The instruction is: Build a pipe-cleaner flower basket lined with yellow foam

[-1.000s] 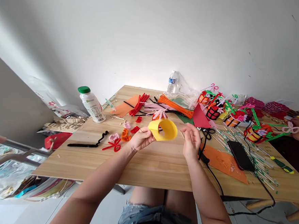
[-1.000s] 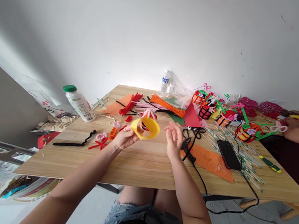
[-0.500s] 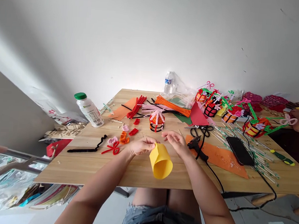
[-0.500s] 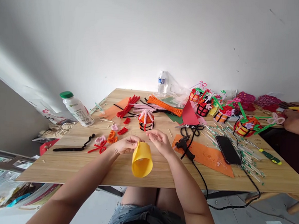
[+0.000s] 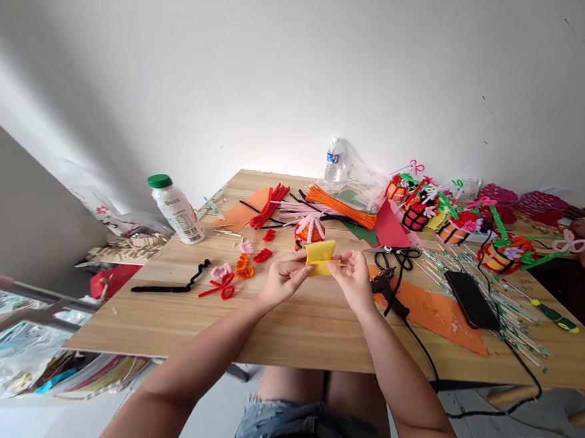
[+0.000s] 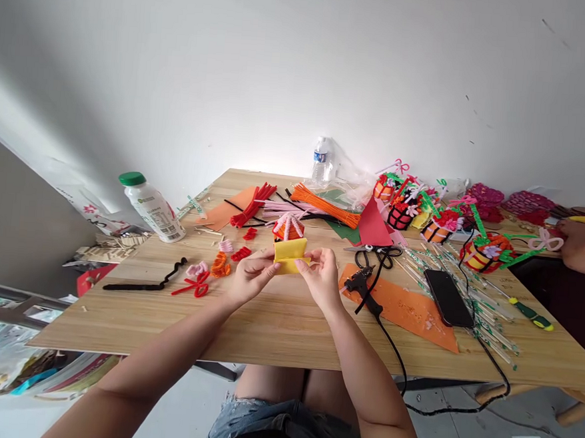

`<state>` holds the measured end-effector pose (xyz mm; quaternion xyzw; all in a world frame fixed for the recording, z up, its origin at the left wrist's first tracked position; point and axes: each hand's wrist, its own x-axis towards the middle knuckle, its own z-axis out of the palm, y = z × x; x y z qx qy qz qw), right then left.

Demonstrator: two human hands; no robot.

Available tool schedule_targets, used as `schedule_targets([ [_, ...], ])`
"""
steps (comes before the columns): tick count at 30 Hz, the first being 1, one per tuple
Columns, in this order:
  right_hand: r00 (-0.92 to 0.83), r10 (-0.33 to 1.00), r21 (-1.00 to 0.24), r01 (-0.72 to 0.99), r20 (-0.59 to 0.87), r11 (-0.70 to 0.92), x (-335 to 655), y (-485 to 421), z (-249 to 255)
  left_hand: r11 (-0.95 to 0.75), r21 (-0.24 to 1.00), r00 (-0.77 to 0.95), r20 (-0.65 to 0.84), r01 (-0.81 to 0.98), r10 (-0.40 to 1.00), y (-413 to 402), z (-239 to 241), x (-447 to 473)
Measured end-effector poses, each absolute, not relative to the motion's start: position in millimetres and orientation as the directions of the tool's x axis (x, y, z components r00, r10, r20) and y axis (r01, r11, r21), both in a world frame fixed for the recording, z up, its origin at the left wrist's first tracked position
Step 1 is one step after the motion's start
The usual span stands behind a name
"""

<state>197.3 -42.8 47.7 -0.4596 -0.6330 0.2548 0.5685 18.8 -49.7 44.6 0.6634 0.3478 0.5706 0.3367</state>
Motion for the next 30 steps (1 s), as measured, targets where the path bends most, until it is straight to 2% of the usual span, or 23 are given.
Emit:
schedule_targets([
  [2,0.032,0.751,-0.678,0.456,0.660,0.576,201,-44,52,-0.632,0.755,0.145,0.615,0.177,0.775,-49,45,16],
  [4,-0.186,0.602,-0.404,0.586,0.776,0.702,204,-46,58,-0.718,0.627,0.258,0.672,0.301,0.694,-46,44,14],
  [6,-0.450,0.493,-0.198,0.557,0.744,0.807,206,-47,63,-0.777,0.470,0.406,0.669,0.418,0.623,-42,43,11],
  [8,-0.571,0.449,-0.127,0.514,0.687,0.848,206,-48,65,-0.803,0.330,0.500,0.647,0.496,0.575,-39,43,9],
  [10,-0.594,0.458,-0.111,0.526,0.662,0.843,204,-49,65,-0.816,0.253,0.554,0.627,0.520,0.547,-37,44,8],
  [12,-0.599,0.471,-0.099,0.547,0.648,0.831,203,-50,65,-0.826,0.225,0.581,0.616,0.516,0.532,-36,45,6],
  [18,-0.549,0.485,-0.111,0.577,0.680,0.809,210,-47,67,-0.800,0.204,0.539,0.643,0.563,0.544,-32,46,-4],
  [22,-0.533,0.510,-0.096,0.622,0.675,0.777,215,-44,65,-0.818,0.247,0.573,0.609,0.520,0.548,-29,47,-6],
  [27,-0.480,0.552,-0.239,0.568,0.682,0.788,219,-41,60,-0.794,0.337,0.550,0.583,0.506,0.598,-30,46,-7],
  [30,-0.473,0.574,-0.298,0.537,0.669,0.789,221,-41,59,-0.821,0.299,0.591,0.579,0.487,0.561,-27,43,-8],
])
